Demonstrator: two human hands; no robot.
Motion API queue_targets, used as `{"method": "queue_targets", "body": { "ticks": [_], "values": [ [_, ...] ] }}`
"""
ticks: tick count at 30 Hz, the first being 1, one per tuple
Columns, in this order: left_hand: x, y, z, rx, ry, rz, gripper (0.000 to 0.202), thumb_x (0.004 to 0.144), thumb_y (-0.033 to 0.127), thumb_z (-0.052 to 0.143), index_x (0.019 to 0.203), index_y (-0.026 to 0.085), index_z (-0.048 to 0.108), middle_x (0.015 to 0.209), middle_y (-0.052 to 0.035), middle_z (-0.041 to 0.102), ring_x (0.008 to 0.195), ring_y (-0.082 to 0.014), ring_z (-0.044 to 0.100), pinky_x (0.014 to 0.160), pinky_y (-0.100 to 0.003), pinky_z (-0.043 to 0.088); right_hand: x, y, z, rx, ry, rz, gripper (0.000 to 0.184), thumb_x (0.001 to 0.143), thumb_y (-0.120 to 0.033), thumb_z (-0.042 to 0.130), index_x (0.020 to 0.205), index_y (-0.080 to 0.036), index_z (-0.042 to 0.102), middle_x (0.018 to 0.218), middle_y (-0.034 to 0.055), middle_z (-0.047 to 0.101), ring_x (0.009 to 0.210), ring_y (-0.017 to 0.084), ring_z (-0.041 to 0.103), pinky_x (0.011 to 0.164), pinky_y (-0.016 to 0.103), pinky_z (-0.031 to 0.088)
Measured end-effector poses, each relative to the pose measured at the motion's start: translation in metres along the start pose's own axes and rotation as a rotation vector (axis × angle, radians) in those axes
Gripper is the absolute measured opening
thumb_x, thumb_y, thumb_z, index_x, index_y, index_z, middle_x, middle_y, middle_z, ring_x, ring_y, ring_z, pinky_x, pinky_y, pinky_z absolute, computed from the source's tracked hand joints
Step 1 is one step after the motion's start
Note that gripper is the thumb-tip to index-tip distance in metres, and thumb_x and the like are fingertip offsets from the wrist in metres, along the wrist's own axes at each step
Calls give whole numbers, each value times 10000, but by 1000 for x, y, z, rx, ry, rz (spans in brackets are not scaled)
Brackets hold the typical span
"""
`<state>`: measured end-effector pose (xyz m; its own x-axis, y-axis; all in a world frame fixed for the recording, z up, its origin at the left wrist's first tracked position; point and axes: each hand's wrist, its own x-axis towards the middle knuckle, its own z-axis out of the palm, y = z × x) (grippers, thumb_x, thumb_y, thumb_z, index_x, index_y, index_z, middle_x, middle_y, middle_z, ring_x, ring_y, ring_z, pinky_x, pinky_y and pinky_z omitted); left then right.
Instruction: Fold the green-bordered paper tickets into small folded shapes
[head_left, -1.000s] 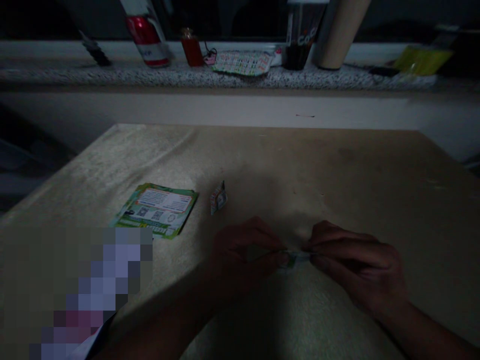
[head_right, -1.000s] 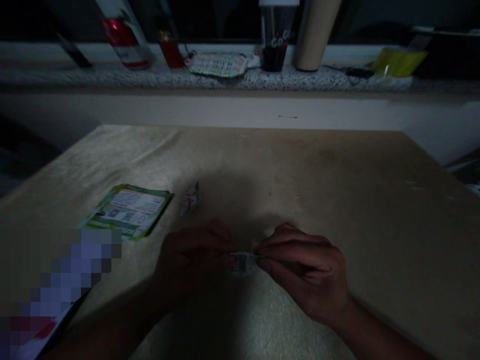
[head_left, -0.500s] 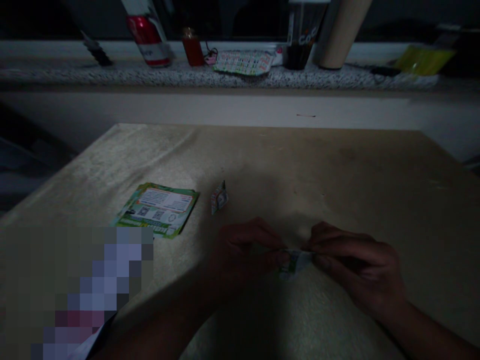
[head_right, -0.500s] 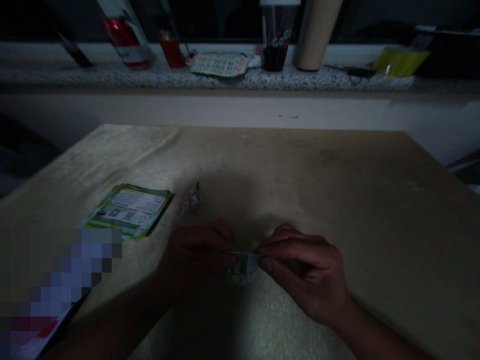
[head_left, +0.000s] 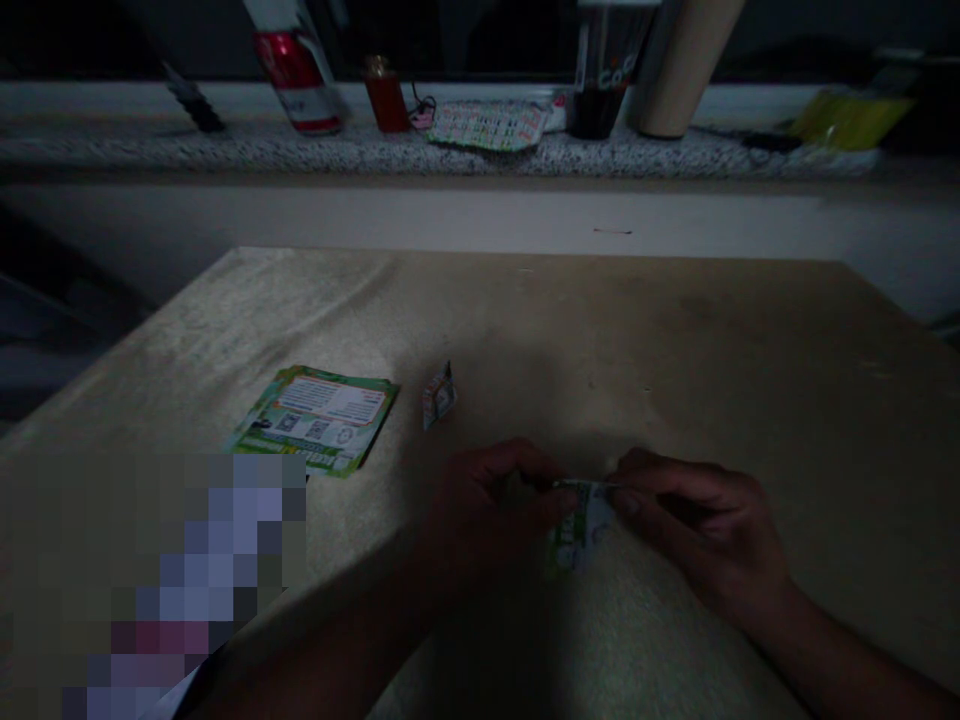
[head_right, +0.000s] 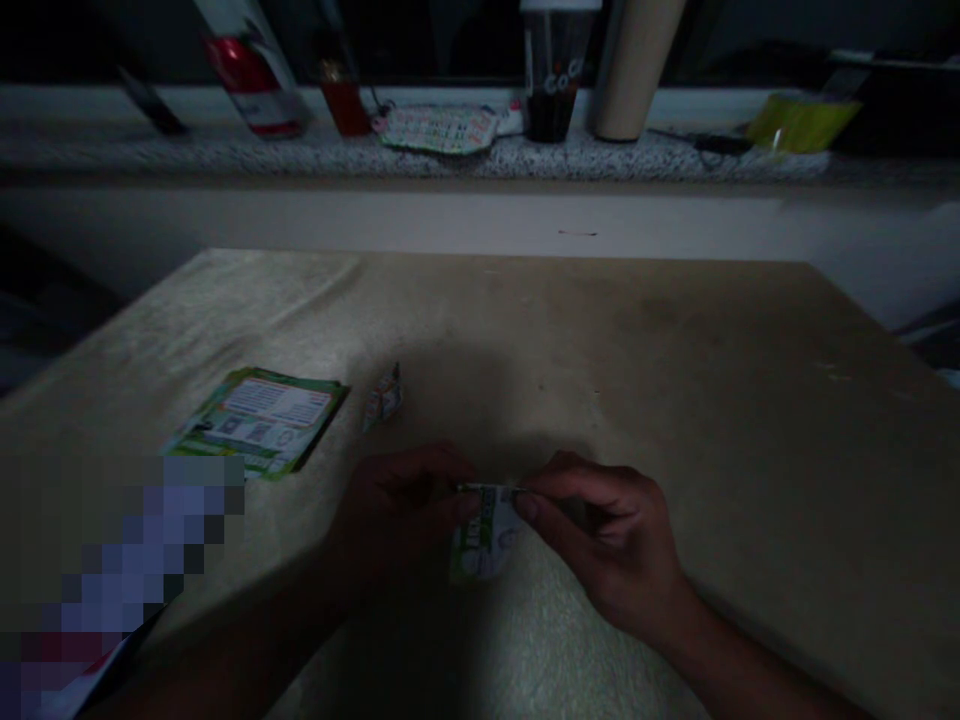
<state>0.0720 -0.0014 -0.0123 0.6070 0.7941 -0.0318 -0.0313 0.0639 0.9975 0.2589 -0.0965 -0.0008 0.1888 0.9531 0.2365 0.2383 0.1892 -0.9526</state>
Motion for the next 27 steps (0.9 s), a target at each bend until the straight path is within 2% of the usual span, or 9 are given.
{"method": "queue_targets", "body": {
  "ticks": [7, 12, 15, 19, 24, 27],
  "values": [
    [0, 6, 0, -93, 2, 28, 58, 743, 171, 810, 705, 190, 770, 659, 9, 671, 607, -108, 594, 577, -224, 462, 0, 0, -1, 22, -13, -18, 143, 869, -140, 698, 876, -250, 787, 697, 11, 690, 577, 128, 598, 483, 244, 444],
    [-1, 10, 0, -135, -39, 58, 66, 761, 157, 796, 707, 188, 776, 672, 0, 679, 610, -109, 607, 573, -223, 470, 0, 1, 0, 29, -19, -109, 204, 857, -73, 686, 905, -243, 788, 702, 11, 708, 620, 141, 622, 524, 264, 481],
    [-1, 9, 0, -109, -51, 127, 63, 765, 140, 791, 718, 180, 776, 675, -11, 683, 617, -119, 619, 579, -233, 485, 1, 3, 2, 42, -16, -176, 251, 833, -26, 688, 934, -237, 779, 760, 22, 742, 683, 163, 657, 611, 316, 530],
    [-2, 7, 0, -40, -75, 297, 46, 788, 130, 772, 766, 168, 763, 704, -28, 691, 646, -137, 635, 604, -255, 508, 4, 1, 3, 2, -33, -313, 293, 815, 23, 668, 973, -197, 778, 778, 48, 757, 674, 183, 672, 646, 378, 537],
    [-1, 10, 0, 256, -92, 580, 72, 810, 136, 751, 875, 160, 734, 775, -62, 718, 723, -173, 654, 682, -307, 539, 6, -3, 1, -102, -69, -448, 337, 798, 60, 681, 1030, -171, 759, 783, 44, 751, 696, 187, 688, 655, 393, 524],
    [1, 14, 0, 397, -126, 726, 78, 838, 115, 734, 904, 155, 728, 794, -63, 735, 733, -164, 657, 714, -303, 547, 5, -3, 0, -130, -115, -485, 336, 795, 60, 690, 1045, -158, 746, 798, 51, 751, 697, 188, 684, 645, 397, 514]
  ]
}}
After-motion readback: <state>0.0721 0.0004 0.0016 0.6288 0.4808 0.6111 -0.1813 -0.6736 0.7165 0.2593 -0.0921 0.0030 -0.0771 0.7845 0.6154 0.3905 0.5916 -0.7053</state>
